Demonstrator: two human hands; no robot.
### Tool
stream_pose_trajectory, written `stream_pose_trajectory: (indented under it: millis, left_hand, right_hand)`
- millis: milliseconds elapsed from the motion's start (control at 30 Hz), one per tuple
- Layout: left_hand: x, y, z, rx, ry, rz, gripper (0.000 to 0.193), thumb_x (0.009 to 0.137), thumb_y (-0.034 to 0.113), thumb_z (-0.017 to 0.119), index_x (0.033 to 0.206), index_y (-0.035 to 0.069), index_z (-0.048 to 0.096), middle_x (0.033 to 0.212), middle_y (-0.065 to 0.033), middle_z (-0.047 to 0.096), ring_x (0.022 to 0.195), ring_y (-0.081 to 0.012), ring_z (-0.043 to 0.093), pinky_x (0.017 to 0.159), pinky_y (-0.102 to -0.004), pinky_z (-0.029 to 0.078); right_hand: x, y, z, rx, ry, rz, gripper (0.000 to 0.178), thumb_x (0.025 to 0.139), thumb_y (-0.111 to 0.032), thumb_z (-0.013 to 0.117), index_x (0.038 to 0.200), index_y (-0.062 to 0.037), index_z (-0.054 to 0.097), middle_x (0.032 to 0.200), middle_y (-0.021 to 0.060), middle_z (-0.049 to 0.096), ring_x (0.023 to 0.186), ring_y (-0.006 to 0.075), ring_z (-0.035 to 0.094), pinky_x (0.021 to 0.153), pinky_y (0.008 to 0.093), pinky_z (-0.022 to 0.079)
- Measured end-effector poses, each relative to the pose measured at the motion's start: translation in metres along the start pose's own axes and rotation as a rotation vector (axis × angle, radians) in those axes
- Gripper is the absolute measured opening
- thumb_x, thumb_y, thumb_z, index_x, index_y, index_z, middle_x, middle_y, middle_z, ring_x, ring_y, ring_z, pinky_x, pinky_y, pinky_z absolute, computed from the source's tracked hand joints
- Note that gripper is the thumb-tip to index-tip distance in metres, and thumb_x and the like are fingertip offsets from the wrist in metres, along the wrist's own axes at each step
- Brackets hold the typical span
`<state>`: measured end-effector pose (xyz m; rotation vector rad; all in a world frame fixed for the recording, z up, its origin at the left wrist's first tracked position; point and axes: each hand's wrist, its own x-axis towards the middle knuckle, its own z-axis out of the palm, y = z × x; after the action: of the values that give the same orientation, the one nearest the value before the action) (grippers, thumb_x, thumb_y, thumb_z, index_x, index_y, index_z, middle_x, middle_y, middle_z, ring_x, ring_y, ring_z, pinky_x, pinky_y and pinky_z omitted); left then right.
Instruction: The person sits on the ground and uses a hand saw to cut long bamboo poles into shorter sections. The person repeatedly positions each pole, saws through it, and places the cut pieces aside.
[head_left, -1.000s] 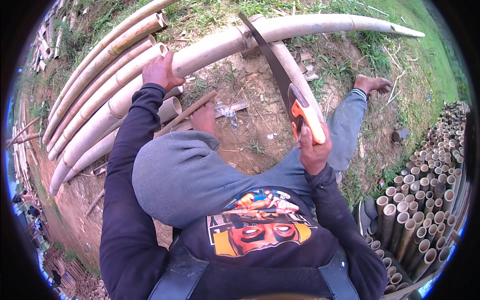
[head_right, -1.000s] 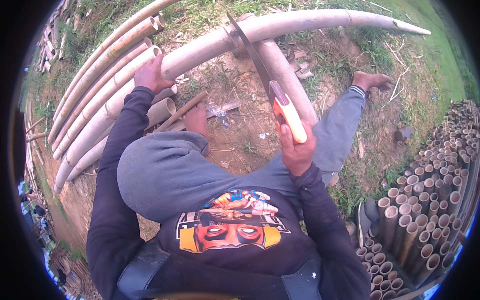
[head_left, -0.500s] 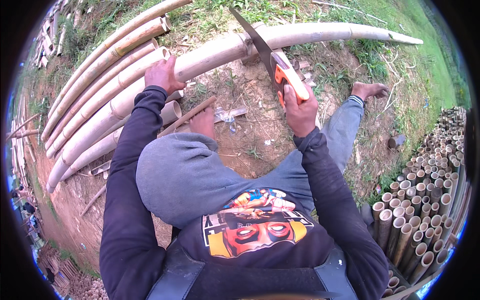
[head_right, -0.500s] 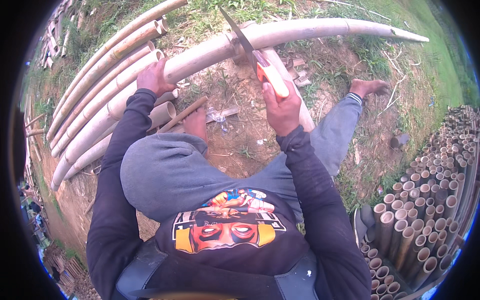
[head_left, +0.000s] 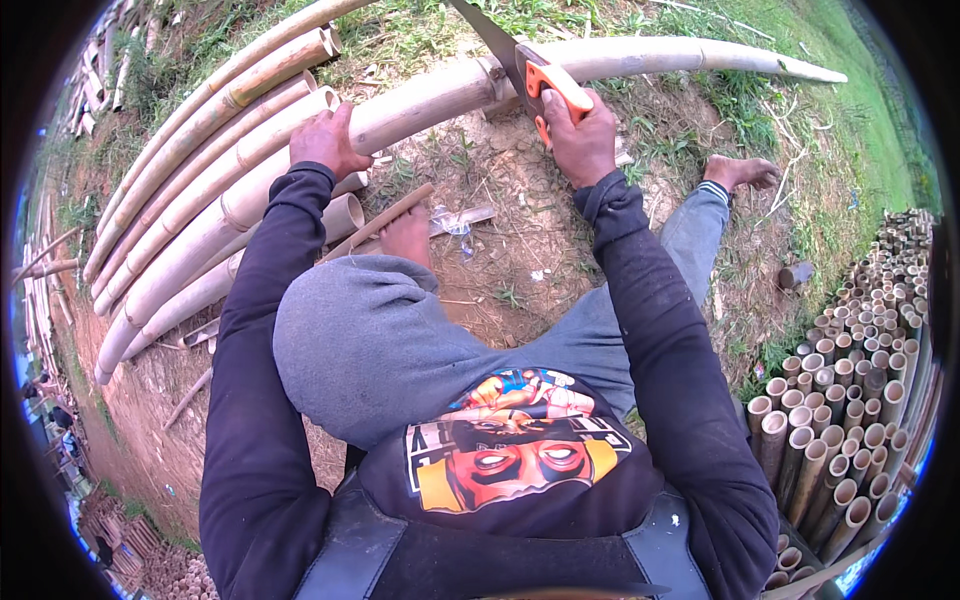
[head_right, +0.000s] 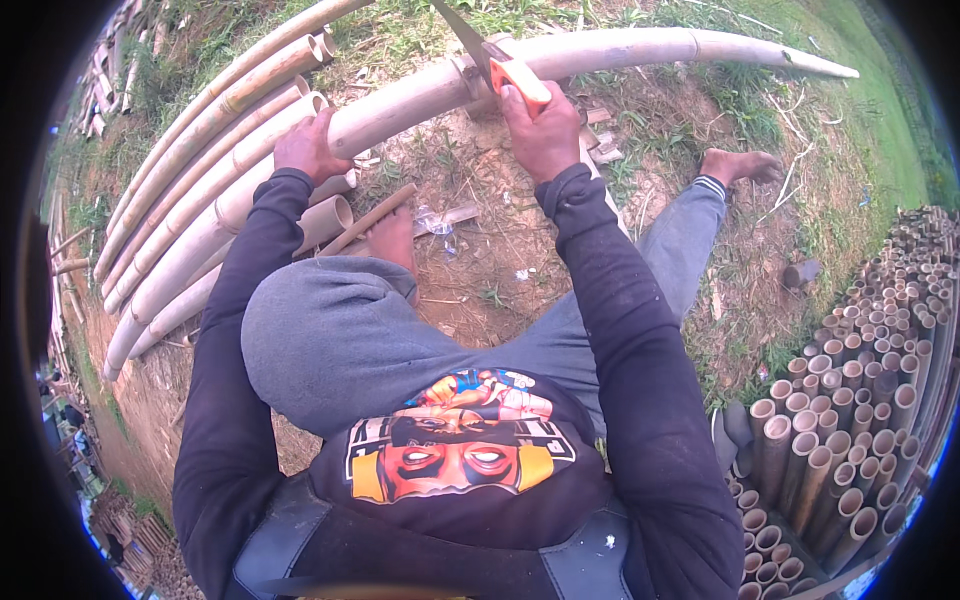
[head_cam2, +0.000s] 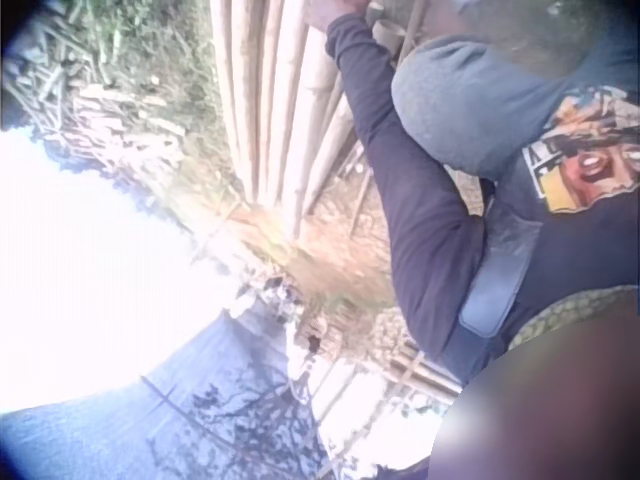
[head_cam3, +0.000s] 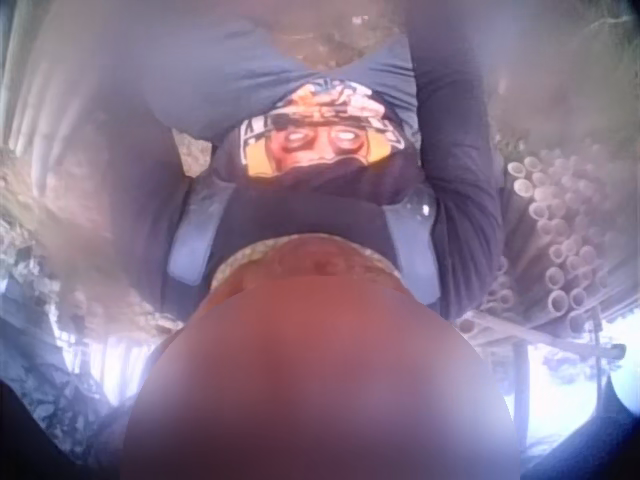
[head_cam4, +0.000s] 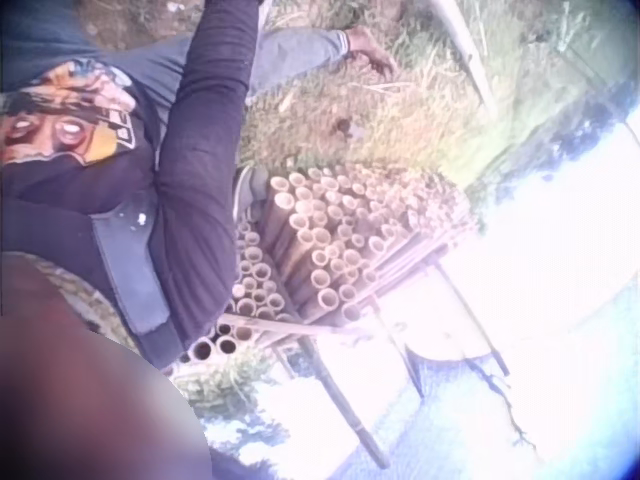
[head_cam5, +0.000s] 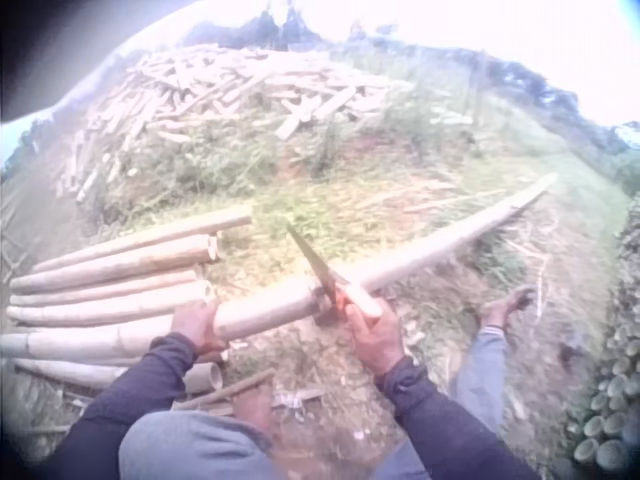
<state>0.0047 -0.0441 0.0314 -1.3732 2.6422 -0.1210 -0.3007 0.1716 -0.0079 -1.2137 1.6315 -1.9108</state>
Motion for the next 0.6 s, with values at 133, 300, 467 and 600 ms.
stream_pose_trajectory:
  millis: [133,300,467,600]
  left_hand:
    - [0.001,-0.005,0.012,0.005,0.006,0.012,0.098,0.069,0.051,0.093,0.151,0.017,0.052,0.128,-0.0169,0.071,0.126,-0.0373,0.068,0.107,-0.0497,0.054]
    - [0.002,-0.004,0.017,0.008,0.059,0.025,0.092,0.07,0.05,0.095,0.145,0.015,0.055,0.126,-0.0178,0.071,0.124,-0.0373,0.068,0.106,-0.0497,0.054]
    - [-0.002,0.001,0.003,-0.002,0.014,0.006,0.091,0.069,0.048,0.094,0.144,0.014,0.055,0.125,-0.0176,0.072,0.124,-0.0372,0.069,0.107,-0.0485,0.054]
    - [-0.003,0.002,-0.001,0.013,0.032,0.018,0.089,0.07,0.048,0.094,0.144,0.014,0.056,0.124,-0.0171,0.072,0.124,-0.0369,0.068,0.106,-0.048,0.054]
  right_hand:
    - [-0.156,-0.082,-0.062,-0.017,0.095,0.293,0.025,0.104,-0.004,0.071,0.124,0.0096,0.064,0.102,0.0084,0.073,0.088,0.0111,0.07,0.081,0.027,0.06]
    - [-0.129,-0.073,-0.045,0.101,0.066,0.113,0.028,0.105,-0.005,0.07,0.127,0.0101,0.062,0.101,0.0092,0.073,0.093,0.0134,0.072,0.082,0.0286,0.063]
    - [0.011,-0.001,0.006,0.115,-0.027,0.161,0.032,0.106,-0.022,0.076,0.119,0.006,0.066,0.098,0.0059,0.074,0.081,0.0079,0.068,0.069,0.0235,0.055]
    - [0.023,-0.014,0.012,-0.056,0.011,0.163,0.043,0.106,-0.027,0.075,0.131,0.0066,0.062,0.091,0.0056,0.073,0.073,0.0077,0.067,0.062,0.024,0.054]
